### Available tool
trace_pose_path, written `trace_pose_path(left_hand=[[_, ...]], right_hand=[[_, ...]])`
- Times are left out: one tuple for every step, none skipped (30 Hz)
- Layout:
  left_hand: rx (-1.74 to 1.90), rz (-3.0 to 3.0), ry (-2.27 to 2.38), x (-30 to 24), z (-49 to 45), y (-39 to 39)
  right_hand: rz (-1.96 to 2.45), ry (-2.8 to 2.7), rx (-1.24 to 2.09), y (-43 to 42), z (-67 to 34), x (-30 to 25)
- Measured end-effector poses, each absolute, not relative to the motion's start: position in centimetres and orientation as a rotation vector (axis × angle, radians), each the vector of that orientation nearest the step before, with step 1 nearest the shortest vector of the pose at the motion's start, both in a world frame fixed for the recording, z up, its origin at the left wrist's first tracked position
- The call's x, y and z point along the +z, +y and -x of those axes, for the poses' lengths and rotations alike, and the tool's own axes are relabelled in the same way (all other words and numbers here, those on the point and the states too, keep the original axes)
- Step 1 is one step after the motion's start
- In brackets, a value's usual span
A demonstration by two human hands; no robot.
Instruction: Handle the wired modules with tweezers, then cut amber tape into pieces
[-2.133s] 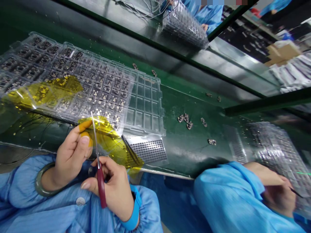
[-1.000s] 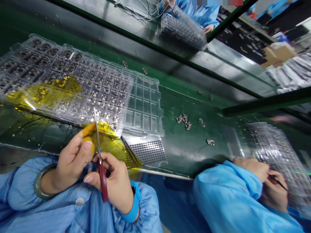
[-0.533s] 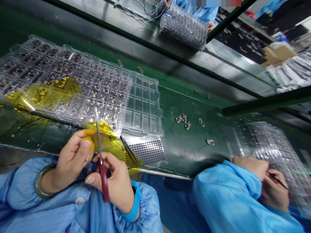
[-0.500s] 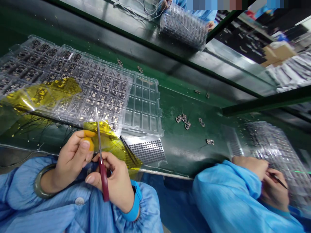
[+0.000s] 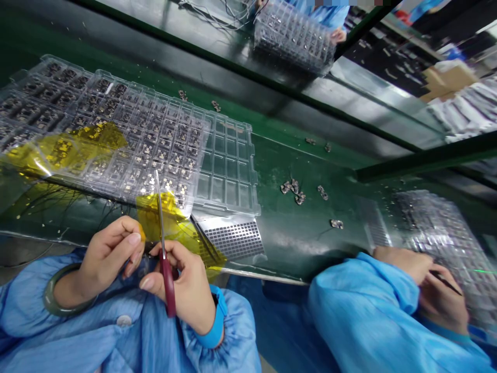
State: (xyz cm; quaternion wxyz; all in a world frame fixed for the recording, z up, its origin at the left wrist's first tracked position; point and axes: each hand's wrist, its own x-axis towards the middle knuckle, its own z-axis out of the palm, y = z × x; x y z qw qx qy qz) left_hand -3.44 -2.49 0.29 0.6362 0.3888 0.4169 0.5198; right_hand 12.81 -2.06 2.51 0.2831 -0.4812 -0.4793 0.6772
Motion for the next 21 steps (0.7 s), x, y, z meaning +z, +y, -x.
trace_pose_path(left_hand=[[1.182,-0.919,0.973,0.3,3.5,-2.4],[1.180,-0.943,0.992,0.4,3.4,-2.4],[1.179,-0.956,1.009,0.4,3.4,-2.3],[1.181,-0.964,1.024,0.5,3.4,-2.2],[1.188,-0.966,1.035,0.6,3.4,-2.2],[1.203,-0.964,1.042,0.7,3.4,-2.1],[1.221,-0.959,1.047,0.9,3.4,-2.0],[1.240,-0.954,1.051,1.0,3.3,-1.8],[1.258,-0.947,1.055,1.1,3.3,-1.7],[1.274,-0.938,1.058,1.2,3.3,-1.6],[1.287,-0.927,1.061,1.2,3.3,-1.5],[1.295,-0.918,1.061,1.2,3.3,-1.4],[1.302,-0.908,1.059,1.2,3.3,-1.3],[1.310,-0.897,1.052,1.2,3.3,-1.2],[1.320,-0.886,1.046,1.2,3.3,-1.2],[1.331,-0.877,1.042,1.1,3.3,-1.1],[1.345,-0.867,1.039,1.1,3.3,-1.1],[1.360,-0.856,1.036,1.0,3.3,-1.1],[1.378,-0.844,1.032,1.0,3.2,-1.1],[1.393,-0.833,1.027,0.9,3.2,-1.1],[1.406,-0.822,1.024,0.9,3.2,-1.1]], right_hand=[[1.285,-1.288,1.812,-2.1,-12.8,2.5],[1.276,-1.298,1.813,-2.1,-12.9,2.5],[1.258,-1.320,1.810,-2.1,-12.9,2.6],[1.233,-1.357,1.798,-2.1,-13.0,2.7],[1.206,-1.413,1.773,-2.1,-13.1,2.8],[1.180,-1.482,1.744,-2.1,-13.1,3.0],[1.160,-1.553,1.718,-2.1,-13.2,3.1],[1.147,-1.616,1.703,-2.1,-13.2,3.2],[1.142,-1.665,1.698,-2.1,-13.2,3.3],[1.142,-1.699,1.703,-2.1,-13.2,3.4],[1.143,-1.719,1.712,-2.1,-13.2,3.4],[1.146,-1.728,1.717,-2.1,-13.2,3.4],[1.152,-1.732,1.717,-2.1,-13.2,3.3],[1.160,-1.736,1.714,-2.1,-13.2,3.3],[1.170,-1.738,1.712,-2.1,-13.2,3.2],[1.183,-1.743,1.711,-2.1,-13.2,3.2],[1.198,-1.751,1.709,-2.2,-13.2,3.2],[1.213,-1.760,1.707,-2.2,-13.3,3.2],[1.226,-1.769,1.707,-2.2,-13.3,3.2],[1.237,-1.779,1.705,-2.3,-13.3,3.3],[1.245,-1.788,1.701,-2.3,-13.3,3.4]])
